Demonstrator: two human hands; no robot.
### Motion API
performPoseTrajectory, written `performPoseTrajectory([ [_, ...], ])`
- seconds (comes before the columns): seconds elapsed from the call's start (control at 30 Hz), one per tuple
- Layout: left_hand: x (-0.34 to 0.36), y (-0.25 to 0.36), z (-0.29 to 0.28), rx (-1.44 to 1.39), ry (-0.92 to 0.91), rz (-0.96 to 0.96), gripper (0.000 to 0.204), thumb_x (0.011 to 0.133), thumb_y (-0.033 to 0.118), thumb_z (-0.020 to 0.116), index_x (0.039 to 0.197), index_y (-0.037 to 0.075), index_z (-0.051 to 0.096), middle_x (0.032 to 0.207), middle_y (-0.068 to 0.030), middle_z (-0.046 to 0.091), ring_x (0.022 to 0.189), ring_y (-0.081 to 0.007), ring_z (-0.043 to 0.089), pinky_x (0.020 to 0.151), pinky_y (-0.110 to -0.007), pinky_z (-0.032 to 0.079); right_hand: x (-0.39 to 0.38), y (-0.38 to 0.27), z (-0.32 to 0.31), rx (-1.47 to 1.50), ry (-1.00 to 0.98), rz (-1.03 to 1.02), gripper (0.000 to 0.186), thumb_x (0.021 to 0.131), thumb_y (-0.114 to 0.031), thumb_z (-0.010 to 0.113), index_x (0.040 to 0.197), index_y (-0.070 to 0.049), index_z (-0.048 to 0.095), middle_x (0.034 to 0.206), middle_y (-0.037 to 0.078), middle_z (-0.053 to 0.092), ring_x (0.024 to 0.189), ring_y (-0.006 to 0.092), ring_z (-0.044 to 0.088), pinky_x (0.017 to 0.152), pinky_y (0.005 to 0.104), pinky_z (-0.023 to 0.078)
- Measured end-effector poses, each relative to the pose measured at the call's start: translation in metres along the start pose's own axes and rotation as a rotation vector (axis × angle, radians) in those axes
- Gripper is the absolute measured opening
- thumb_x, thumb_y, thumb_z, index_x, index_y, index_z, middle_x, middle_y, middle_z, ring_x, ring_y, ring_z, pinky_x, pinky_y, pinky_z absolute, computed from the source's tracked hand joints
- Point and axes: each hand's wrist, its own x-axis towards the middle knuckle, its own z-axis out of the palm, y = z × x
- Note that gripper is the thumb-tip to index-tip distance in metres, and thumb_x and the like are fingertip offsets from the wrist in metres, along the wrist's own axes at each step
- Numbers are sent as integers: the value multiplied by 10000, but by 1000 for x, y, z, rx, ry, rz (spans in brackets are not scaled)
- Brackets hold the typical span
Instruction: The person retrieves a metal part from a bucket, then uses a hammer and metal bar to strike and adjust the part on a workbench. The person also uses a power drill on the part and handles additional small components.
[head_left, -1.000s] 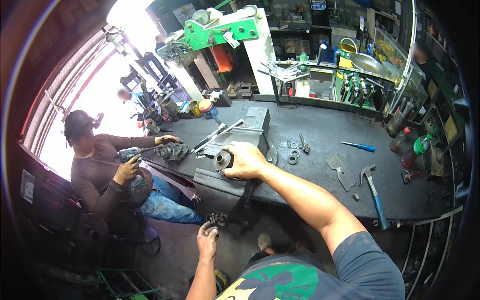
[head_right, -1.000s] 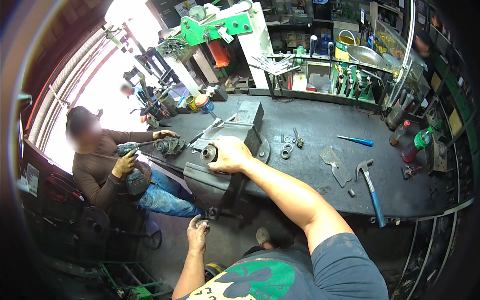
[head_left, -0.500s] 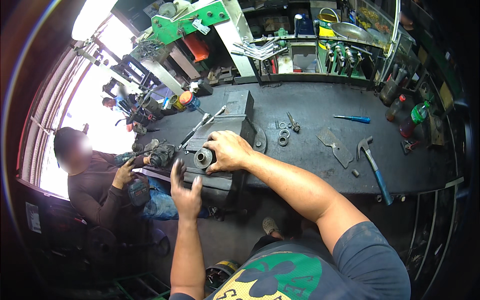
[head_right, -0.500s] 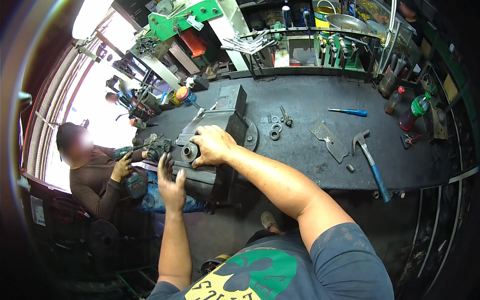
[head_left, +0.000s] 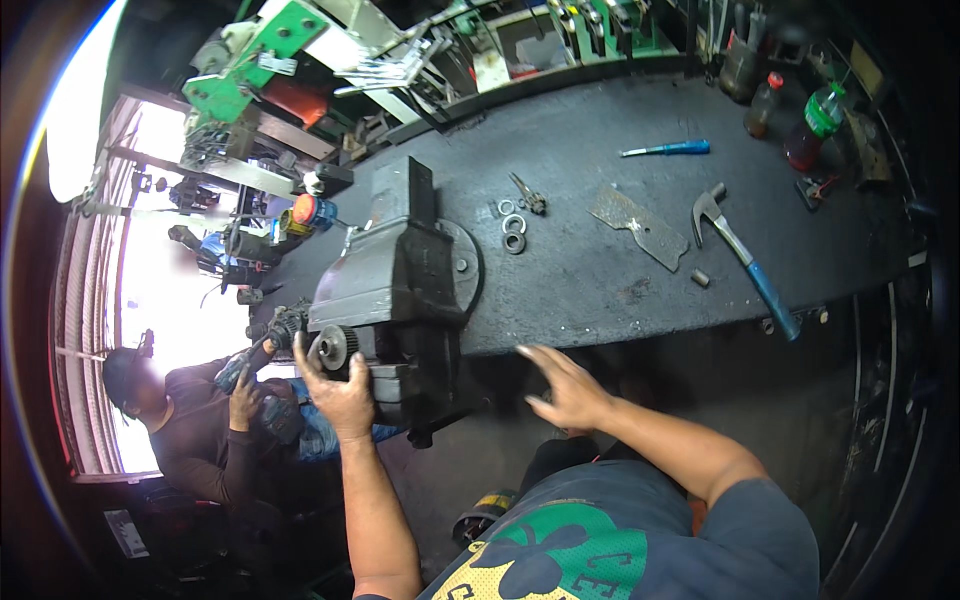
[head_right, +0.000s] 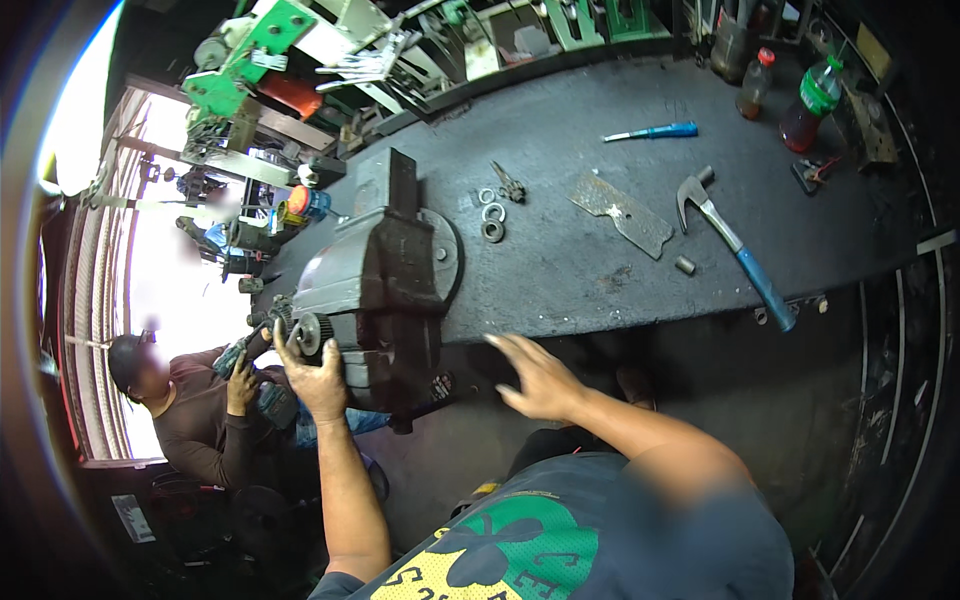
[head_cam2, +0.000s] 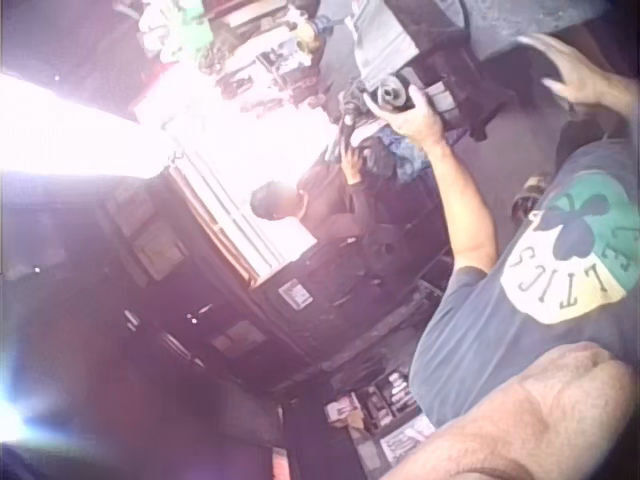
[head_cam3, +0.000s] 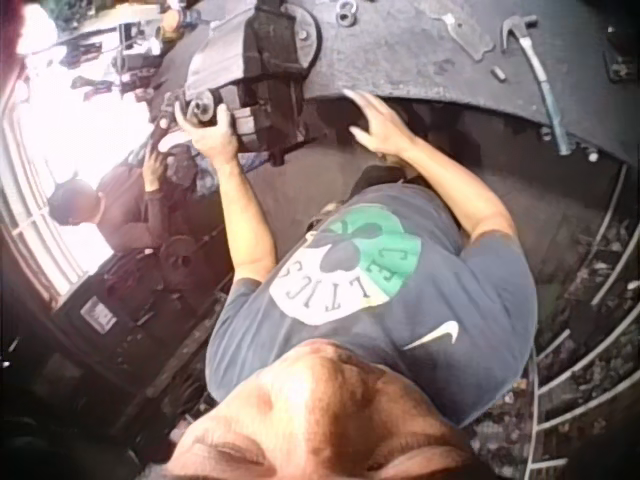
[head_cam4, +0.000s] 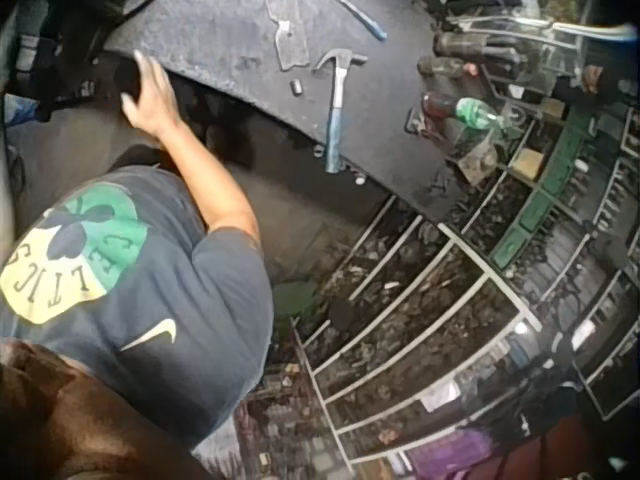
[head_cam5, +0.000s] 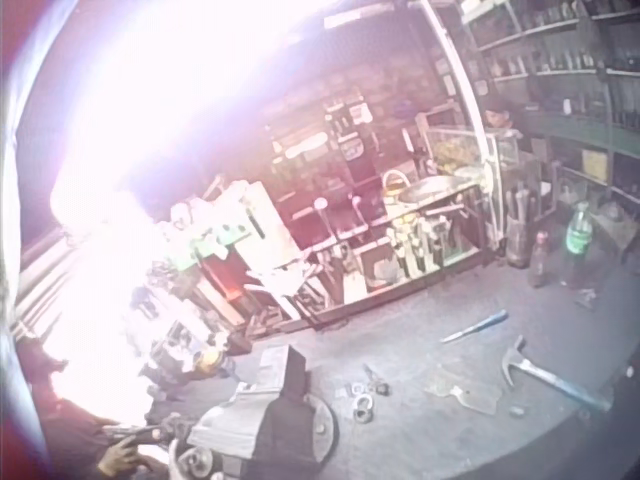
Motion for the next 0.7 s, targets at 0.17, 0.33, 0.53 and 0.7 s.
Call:
performPoseTrajectory([
  [0.17, 5, -11, 9, -82, -43, 60, 971, 956, 109, 816, 1760, 31, 278, 1495, -245, 617, 1397, -319, 617, 1205, -448, 480, -158, 58, -28, 70, -179, 540, 900, 949, -157, 802, 1720, -39, 354, 1634, 251, 537, 1384, 404, 679, 1160, 491, 557],
  [0.33, 3, -21, 2, -56, 8, 137, 953, 1034, 386, 828, 1718, -37, 317, 1419, -219, 672, 1300, -298, 666, 1148, -442, 504, -234, 123, -23, 12, -80, 653, 914, 898, -90, 827, 1701, -35, 395, 1517, 223, 643, 1200, 350, 746, 1075, 477, 590],
  [0.53, 8, -30, -6, -43, -12, 141, 900, 1038, 419, 781, 1673, -74, 376, 1643, -253, 530, 1461, -343, 576, 1245, -485, 444, -250, 177, 26, 70, -37, 762, 901, 874, -48, 834, 1679, -17, 430, 1400, 260, 682, 1142, 390, 734, 1019, 499, 595],
  [0.7, 7, -26, -6, -23, 11, 112, 873, 1049, 381, 738, 1681, -79, 349, 1603, -259, 576, 1460, -315, 586, 1263, -461, 418, -264, 202, 104, 184, -117, 749, 917, 877, -74, 835, 1689, -15, 414, 1346, 256, 702, 1118, 394, 736, 1032, 510, 594],
])
